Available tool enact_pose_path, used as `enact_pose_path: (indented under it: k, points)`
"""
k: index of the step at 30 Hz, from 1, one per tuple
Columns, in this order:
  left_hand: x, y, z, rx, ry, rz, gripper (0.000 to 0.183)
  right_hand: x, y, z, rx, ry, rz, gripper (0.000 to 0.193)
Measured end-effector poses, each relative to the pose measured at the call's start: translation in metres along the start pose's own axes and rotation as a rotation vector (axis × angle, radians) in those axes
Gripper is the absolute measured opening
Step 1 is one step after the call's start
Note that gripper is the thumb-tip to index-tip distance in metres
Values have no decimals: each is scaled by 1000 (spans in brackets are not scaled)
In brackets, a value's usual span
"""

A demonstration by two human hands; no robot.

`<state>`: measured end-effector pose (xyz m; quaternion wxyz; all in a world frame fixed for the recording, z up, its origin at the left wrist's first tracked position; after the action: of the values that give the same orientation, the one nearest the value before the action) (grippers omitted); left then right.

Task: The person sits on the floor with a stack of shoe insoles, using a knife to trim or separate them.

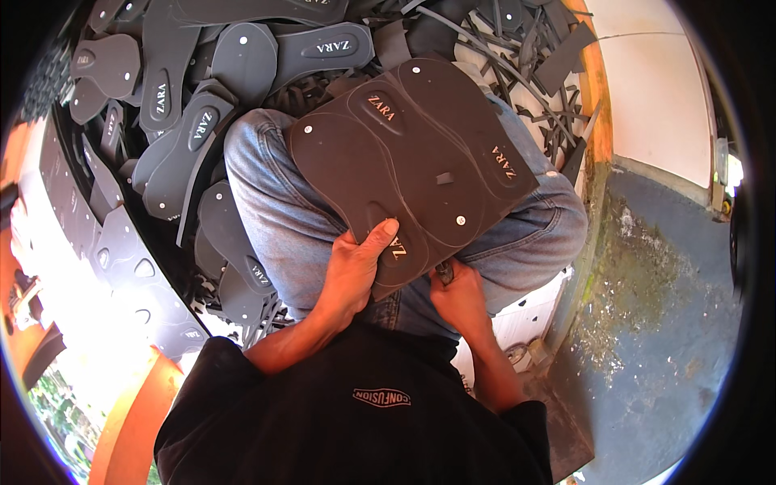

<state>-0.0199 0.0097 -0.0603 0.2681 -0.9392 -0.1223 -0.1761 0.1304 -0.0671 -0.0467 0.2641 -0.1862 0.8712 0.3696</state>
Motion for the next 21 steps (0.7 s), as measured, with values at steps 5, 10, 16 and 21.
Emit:
enact_pose_path:
  k: [5, 10, 16, 21]
  points:
    - [0, 1, 1, -10, 4, 0, 30, 8, -1, 7, 49, 19, 13, 15]
    - [0, 3, 3, 4, -1, -19, 29, 16, -5, 13, 51, 23, -3, 17]
    - [5, 2, 3, 6, 5, -43, 26, 22, 8, 22, -69, -20, 90, 21]
    - [7, 3, 6, 9, 9, -53, 28, 20, 28, 27, -107, -58, 75, 33]
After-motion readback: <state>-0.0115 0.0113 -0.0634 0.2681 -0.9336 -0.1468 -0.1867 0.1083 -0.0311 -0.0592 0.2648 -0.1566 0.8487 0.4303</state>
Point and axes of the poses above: each hand's wrist, its own z-axis towards the middle knuckle, its own x-axis out of the palm, y = z × x, the point moved 9 cm from there along z, towards the middle knuckle, and after that the axes turned 1 degree about x, right-handed, at the moved point
